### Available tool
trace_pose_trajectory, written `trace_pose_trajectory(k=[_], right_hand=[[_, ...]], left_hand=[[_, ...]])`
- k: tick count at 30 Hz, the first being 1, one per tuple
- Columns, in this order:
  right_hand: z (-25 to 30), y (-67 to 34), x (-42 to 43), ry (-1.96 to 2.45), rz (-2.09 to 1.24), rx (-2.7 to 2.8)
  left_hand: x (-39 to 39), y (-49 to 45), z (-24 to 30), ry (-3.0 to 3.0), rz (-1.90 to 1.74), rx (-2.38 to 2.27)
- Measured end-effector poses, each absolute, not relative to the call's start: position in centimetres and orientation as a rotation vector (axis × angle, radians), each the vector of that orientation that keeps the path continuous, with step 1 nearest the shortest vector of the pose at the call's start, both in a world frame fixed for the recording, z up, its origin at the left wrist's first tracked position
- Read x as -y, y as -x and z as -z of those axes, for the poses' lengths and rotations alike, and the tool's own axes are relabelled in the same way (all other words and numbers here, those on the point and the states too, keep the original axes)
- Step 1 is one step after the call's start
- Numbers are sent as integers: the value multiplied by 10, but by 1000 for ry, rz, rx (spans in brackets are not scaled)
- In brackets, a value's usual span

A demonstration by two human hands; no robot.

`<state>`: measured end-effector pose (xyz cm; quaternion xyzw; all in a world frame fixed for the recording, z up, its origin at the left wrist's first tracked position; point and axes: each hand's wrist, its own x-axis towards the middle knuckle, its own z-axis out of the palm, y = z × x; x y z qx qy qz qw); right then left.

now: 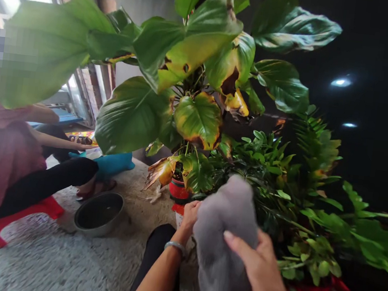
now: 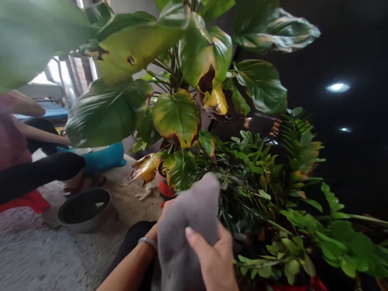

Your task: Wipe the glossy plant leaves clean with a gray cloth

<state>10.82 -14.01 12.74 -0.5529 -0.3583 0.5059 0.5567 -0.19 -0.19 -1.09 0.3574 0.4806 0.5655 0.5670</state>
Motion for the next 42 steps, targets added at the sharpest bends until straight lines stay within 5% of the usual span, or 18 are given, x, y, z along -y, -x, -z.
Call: trace_pose_trajectory(k=[4, 8, 12, 20, 26, 30, 37, 42], right_hand=[[-154, -114, 101, 1143, -1057, 713], [-109, -101, 108, 1314, -1500, 432], [-76, -101, 154, 1471, -1528, 405], [-163, -144, 124, 1077, -1360, 421], [-91, -123, 134, 1266, -1704, 131], [-75, -125, 174, 1374, -1555, 327], [-170, -186, 130, 1115, -1088, 226], [-119, -162, 132, 1273, -1509, 154]], left_hand=[[10, -4, 7, -820, -1326, -1105], [7, 1, 8, -835, -1345, -1092], [2, 8, 11, -853, -1337, -1112], [13, -3, 5, -848, -1310, -1107], [9, -5, 5, -848, -1352, -1109], [7, -6, 8, -825, -1342, -1127], [12, -11, 5, -819, -1355, -1105], [9, -10, 7, -827, -1367, -1108]])
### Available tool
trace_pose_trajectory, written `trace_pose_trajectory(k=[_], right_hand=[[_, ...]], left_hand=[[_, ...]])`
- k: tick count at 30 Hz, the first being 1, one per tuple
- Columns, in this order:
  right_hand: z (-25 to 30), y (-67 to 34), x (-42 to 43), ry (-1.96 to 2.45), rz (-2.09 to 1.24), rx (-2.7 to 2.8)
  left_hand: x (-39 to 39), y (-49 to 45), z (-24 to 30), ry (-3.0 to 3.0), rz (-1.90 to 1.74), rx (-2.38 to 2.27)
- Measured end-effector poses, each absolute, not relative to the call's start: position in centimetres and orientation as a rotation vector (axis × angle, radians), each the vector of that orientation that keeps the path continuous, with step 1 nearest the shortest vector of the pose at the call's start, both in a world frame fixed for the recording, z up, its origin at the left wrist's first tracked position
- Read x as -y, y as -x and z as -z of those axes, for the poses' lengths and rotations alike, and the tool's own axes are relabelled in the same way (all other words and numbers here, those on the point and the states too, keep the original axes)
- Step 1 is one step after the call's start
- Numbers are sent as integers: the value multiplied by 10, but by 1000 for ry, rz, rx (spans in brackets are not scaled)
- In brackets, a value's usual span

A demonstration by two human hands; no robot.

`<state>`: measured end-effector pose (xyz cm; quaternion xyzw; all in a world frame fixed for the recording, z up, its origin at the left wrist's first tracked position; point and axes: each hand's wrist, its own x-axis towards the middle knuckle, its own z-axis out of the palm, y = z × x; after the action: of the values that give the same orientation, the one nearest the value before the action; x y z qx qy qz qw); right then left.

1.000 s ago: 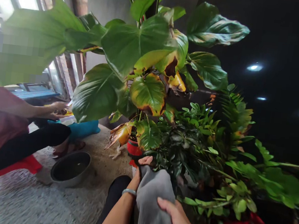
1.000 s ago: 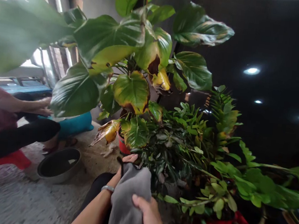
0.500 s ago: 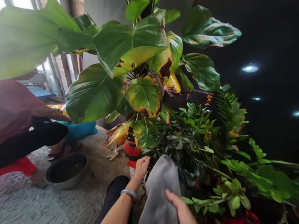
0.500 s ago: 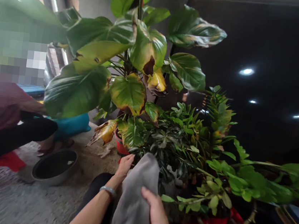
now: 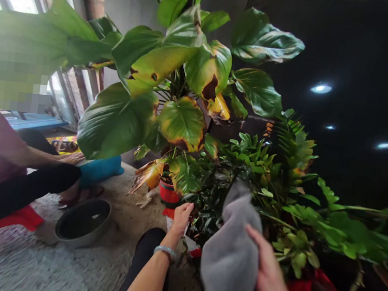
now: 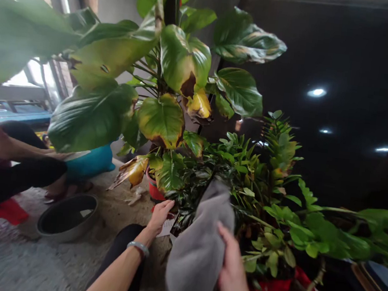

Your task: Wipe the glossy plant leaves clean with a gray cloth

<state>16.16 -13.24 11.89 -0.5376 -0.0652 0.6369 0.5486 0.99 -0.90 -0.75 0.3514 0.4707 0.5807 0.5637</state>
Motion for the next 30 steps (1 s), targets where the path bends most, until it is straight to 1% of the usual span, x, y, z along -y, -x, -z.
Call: trace_pose_trajectory(k=[2, 4, 6, 8, 10, 12, 14, 18, 21, 24, 26, 28, 30], right_hand=[[-89, -145, 155, 1383, -1542, 242], [-76, -138, 176, 1426, -1518, 368], [-86, -148, 184, 1411, -1474, 361], [-110, -171, 176, 1367, -1343, 215], [-135, -198, 157, 1259, -1074, 109], [-146, -216, 138, 1147, -948, 111], [-137, -216, 128, 1132, -1050, 161], [-84, -168, 149, 1300, -1495, 224], [-69, -132, 176, 1338, -1613, 259], [-100, -135, 178, 1302, -1547, 146], [-132, -156, 163, 1230, -1306, 0], [-156, -177, 142, 1101, -1066, -14], [-161, -188, 125, 1040, -1032, 39]], left_hand=[[7, -9, 9, -824, -1354, -1116], [6, -9, 9, -820, -1339, -1123], [7, -9, 8, -814, -1329, -1122], [9, -9, 6, -810, -1335, -1114], [11, -10, 4, -810, -1347, -1104], [12, -10, 2, -811, -1359, -1097], [13, -11, 1, -811, -1366, -1096], [12, -10, 1, -810, -1366, -1107], [12, -9, 1, -810, -1356, -1124], [12, -7, 1, -812, -1352, -1129], [13, -6, 0, -812, -1352, -1123], [13, -7, 0, -813, -1355, -1112], [14, -8, 0, -813, -1356, -1103]])
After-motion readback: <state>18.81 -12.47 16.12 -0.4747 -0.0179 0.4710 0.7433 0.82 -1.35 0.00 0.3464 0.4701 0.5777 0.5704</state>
